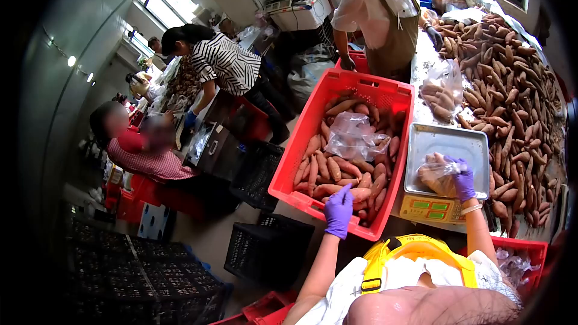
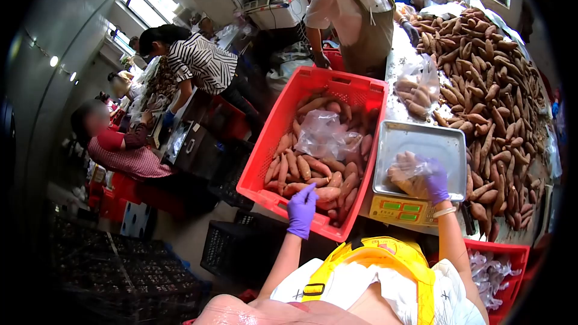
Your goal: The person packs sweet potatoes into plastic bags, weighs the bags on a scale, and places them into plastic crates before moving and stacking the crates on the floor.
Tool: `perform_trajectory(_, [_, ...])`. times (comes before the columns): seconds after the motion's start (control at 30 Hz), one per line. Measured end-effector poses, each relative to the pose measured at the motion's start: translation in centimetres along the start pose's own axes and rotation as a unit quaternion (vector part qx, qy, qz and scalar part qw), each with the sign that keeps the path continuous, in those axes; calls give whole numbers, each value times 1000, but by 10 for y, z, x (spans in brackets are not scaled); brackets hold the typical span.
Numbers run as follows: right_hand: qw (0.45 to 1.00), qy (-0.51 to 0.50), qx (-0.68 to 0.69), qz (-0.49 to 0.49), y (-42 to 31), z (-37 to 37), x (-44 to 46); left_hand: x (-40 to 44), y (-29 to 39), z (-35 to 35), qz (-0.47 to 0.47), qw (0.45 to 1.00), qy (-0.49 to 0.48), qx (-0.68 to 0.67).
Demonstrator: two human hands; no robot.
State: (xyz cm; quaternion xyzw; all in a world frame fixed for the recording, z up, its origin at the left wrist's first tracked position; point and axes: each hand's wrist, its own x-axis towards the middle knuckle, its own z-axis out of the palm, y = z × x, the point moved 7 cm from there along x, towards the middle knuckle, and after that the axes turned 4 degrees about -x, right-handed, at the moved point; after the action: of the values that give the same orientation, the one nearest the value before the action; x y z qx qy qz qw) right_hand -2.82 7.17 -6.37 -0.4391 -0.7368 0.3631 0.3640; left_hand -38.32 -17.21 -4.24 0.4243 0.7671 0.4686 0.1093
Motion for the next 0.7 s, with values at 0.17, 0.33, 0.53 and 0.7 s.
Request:
perform_trajectory(0.17, [986, 100, 130, 22, -2, -23, -18, 3, -35, -35, -2, 988, 39, 147])
perform_trajectory(0.33, [962, 215, 150, 77, 123, -82, -53, 1, -63, -11, 48, 967, -41, 247])
perform_trajectory(0.53, [968, 193, 152, 52, -40, -96, -83, 28, -46, -13, -85, 947, -134, 281])
perform_trajectory(0.7, [967, 246, 61, 14, -16, -139, -142, 28, -99, 16, -4, 897, -264, 355])
